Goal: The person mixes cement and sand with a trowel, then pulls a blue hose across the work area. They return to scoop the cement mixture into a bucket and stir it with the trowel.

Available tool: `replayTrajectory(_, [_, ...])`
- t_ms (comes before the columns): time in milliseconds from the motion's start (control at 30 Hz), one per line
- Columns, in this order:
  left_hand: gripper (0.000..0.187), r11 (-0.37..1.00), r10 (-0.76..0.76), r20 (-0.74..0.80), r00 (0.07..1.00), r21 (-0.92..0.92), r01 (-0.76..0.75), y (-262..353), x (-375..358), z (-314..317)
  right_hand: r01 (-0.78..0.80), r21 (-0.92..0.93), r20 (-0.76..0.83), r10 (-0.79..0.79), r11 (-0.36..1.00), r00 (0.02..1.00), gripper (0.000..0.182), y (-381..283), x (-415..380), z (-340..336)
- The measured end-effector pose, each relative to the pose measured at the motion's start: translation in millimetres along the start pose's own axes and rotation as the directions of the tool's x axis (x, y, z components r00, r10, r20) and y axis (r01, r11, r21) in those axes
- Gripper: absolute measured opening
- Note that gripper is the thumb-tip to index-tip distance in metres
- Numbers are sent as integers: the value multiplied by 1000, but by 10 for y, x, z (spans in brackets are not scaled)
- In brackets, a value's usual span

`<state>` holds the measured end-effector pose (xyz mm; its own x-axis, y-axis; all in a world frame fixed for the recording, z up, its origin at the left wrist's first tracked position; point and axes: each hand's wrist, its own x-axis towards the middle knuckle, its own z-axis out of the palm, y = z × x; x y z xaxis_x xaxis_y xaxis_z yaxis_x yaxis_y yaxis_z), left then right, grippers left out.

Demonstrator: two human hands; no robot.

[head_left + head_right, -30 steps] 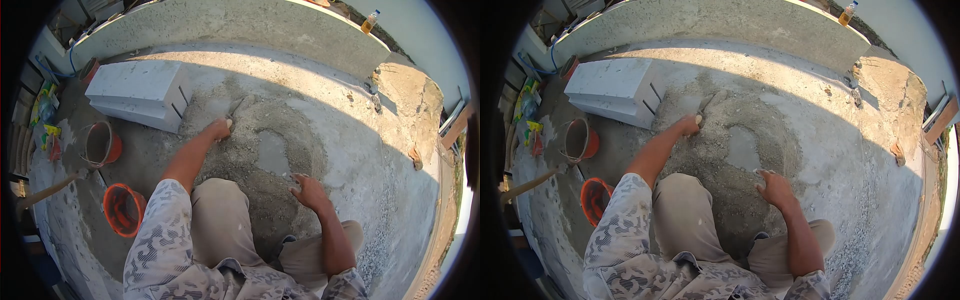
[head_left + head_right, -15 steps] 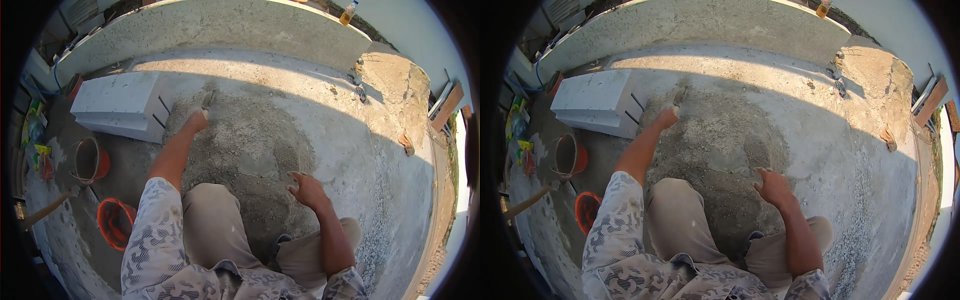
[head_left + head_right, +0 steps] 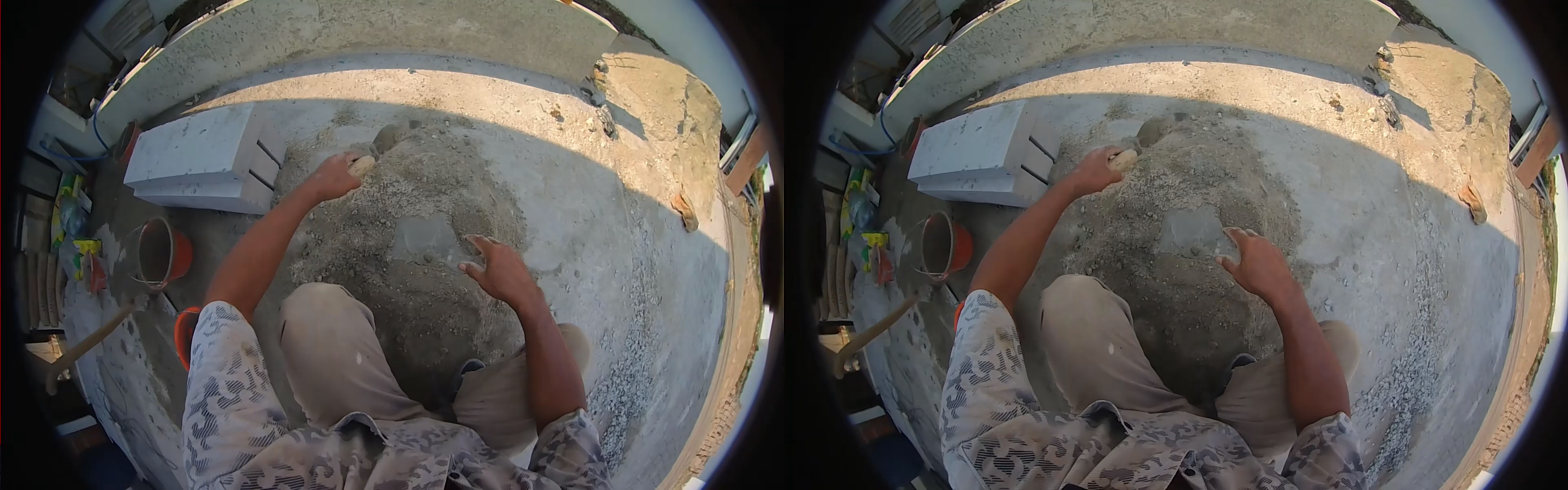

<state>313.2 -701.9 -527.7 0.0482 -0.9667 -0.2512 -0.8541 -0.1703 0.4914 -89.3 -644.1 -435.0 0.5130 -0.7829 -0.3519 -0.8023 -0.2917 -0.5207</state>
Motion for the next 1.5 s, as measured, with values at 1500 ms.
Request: replayTrajectory(1500, [70,948,-319,-276,907,-93,305,-397,-4407,-45,-212,382,252,119,900,960,47,-713,-476,2538])
